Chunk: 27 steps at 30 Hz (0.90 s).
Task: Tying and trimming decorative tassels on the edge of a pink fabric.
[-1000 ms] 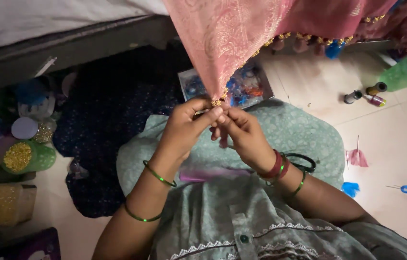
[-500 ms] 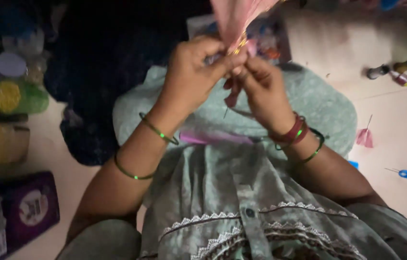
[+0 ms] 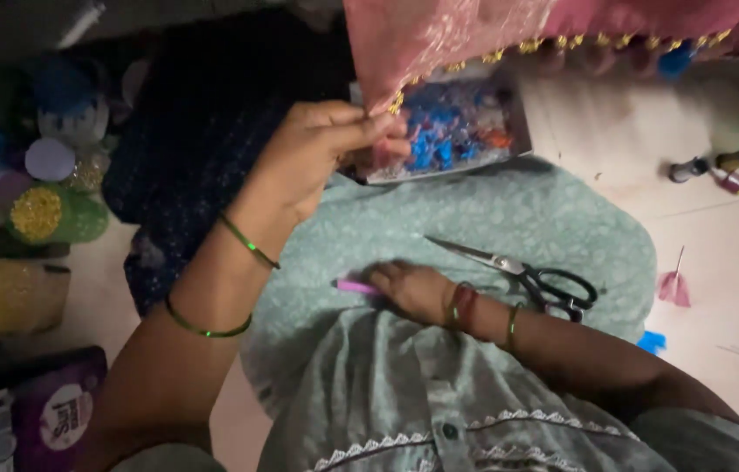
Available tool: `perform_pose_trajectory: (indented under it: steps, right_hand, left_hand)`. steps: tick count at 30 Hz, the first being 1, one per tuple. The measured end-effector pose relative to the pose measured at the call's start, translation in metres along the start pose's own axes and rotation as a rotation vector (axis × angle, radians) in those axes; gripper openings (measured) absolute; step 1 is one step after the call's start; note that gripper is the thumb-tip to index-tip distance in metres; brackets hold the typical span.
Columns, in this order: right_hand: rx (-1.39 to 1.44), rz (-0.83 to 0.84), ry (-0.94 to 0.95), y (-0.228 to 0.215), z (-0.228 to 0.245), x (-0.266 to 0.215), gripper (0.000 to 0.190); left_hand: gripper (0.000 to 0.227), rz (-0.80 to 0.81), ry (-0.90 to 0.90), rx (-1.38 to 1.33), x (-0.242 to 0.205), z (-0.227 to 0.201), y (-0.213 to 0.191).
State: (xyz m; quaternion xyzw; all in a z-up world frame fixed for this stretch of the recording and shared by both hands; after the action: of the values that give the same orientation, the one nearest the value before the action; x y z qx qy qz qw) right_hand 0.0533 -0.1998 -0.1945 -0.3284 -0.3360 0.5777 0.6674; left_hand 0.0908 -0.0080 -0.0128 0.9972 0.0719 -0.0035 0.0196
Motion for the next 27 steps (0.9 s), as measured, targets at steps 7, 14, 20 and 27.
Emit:
perform_pose_trajectory:
  steps: [7,14,20,27]
  right_hand:
    - [0.033,-0.194,-0.221,-0.142,0.053,-0.007,0.045]
    - [-0.974,-0.477,-0.384,-0.270,0.084,-0.002,0.046]
    - [-1.081,-0.589,-0.754,-0.252,0.087,-0.015,0.041]
    - [-0.945,-0.497,-0.666,-0.232,0.058,-0.010,0.038]
  left_hand:
    - [0.029,0.063,-0.237,-0.138,-0.005,-0.001,-0.013]
    - [0.026,0.121,-0.224,-0.074,-0.008,0.013,-0.005]
    - [0.024,0.070,-0.378,-0.064,-0.024,-0.012,0.002]
    - [0.023,0.036,-0.278,0.079,-0.024,-0.010,-0.004]
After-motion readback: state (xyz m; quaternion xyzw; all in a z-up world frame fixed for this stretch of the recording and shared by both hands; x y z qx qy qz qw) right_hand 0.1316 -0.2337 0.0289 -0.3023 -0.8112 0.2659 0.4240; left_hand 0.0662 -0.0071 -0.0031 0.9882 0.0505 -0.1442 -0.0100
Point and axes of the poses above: each hand's wrist, its own x-axis towards the middle knuckle, its own y-axis out of the palm, z = x × y, the point moved 4 cm from there along x, towards the middle knuckle, and after that the axes turned 6 degrees about x, right-handed, at the moved point
